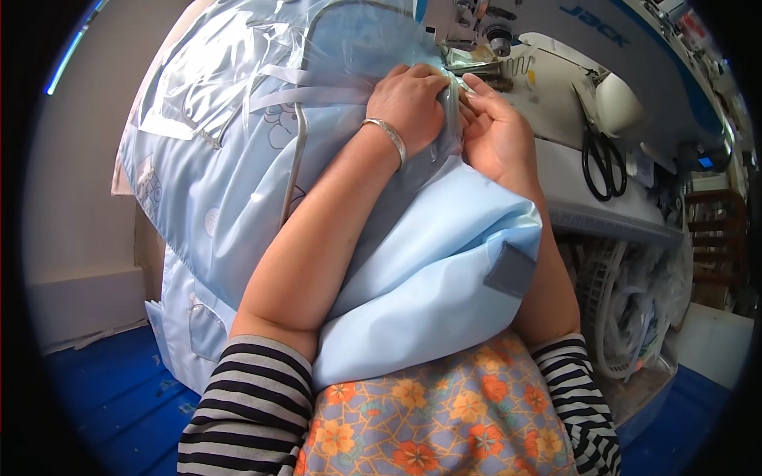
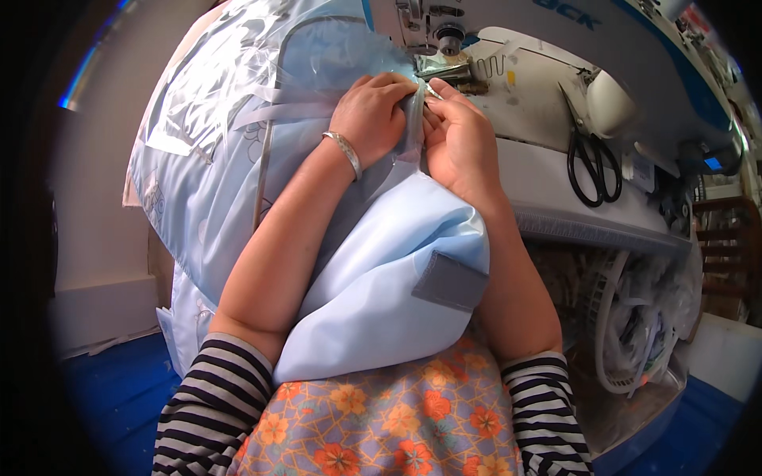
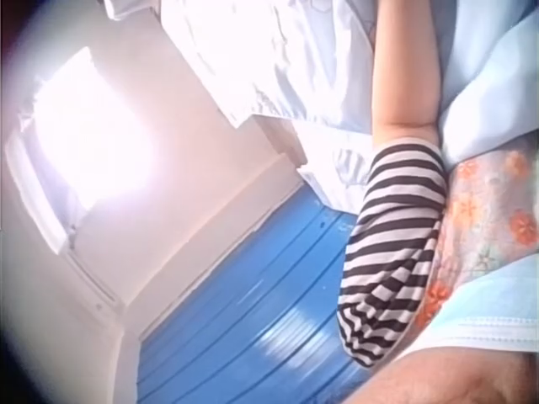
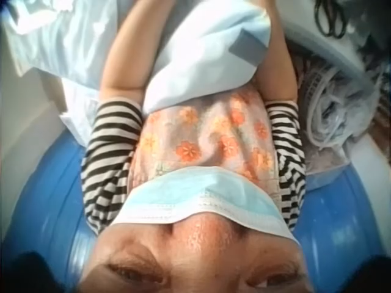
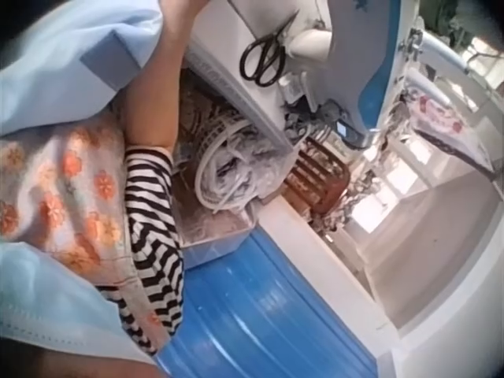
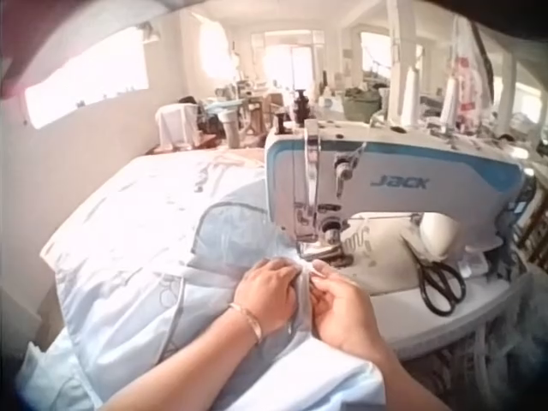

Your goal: The recorder is using an industrial sewing machine to assemble blue fabric bags with transparent plastic windows, occasionally using scissors to trim thread.

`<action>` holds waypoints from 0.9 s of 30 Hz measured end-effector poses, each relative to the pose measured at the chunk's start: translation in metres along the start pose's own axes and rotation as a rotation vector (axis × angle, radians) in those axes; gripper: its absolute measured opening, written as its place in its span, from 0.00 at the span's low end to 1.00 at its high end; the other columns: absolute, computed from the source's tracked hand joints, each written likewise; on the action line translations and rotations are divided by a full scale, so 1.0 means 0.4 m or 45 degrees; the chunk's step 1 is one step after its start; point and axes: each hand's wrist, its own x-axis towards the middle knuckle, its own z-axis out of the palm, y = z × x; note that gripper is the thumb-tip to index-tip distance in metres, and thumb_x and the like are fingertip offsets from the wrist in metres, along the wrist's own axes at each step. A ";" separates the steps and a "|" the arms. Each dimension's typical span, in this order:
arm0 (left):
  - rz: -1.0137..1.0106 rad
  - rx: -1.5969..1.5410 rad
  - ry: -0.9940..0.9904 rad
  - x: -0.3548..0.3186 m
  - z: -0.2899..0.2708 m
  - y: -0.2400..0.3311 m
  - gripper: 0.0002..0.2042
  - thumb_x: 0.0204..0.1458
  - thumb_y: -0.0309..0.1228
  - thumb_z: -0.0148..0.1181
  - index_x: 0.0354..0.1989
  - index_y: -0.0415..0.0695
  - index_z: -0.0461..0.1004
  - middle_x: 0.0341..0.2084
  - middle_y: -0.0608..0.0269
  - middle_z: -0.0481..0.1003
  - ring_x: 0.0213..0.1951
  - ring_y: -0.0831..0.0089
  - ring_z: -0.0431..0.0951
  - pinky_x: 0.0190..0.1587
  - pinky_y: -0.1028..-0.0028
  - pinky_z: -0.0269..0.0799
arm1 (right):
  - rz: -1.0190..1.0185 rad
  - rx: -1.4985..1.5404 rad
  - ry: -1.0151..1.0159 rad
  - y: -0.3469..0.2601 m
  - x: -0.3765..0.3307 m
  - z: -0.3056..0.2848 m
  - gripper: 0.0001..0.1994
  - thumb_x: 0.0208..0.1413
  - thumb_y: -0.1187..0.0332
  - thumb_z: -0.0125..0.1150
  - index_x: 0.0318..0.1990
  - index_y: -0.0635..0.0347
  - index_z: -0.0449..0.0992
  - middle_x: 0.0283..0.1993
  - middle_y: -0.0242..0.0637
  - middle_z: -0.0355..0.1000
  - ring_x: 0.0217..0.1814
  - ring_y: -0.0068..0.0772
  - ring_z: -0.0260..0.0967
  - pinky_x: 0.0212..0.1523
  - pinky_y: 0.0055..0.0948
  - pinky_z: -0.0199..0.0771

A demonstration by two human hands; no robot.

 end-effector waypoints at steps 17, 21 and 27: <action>-0.026 0.079 -0.017 0.030 0.004 -0.006 0.14 0.47 0.27 0.50 0.39 0.46 0.80 0.46 0.63 0.77 0.49 0.60 0.73 0.54 0.66 0.68 | -0.015 -0.139 -0.101 -0.015 0.032 -0.012 0.16 0.60 0.75 0.46 0.56 0.69 0.63 0.48 0.49 0.70 0.48 0.36 0.70 0.51 0.31 0.72; 0.028 0.159 0.011 0.029 0.012 -0.017 0.13 0.46 0.28 0.52 0.38 0.45 0.80 0.45 0.62 0.77 0.49 0.61 0.73 0.54 0.66 0.68 | -0.032 -0.189 -0.122 -0.013 0.032 -0.009 0.16 0.60 0.75 0.46 0.56 0.70 0.63 0.49 0.49 0.70 0.48 0.36 0.70 0.52 0.30 0.72; 0.085 0.188 0.039 0.022 0.012 -0.005 0.11 0.46 0.27 0.53 0.37 0.45 0.78 0.42 0.62 0.76 0.49 0.61 0.74 0.51 0.64 0.70 | -0.070 -0.290 -0.075 -0.017 0.002 0.017 0.16 0.62 0.75 0.46 0.55 0.72 0.63 0.52 0.49 0.69 0.50 0.35 0.71 0.53 0.29 0.71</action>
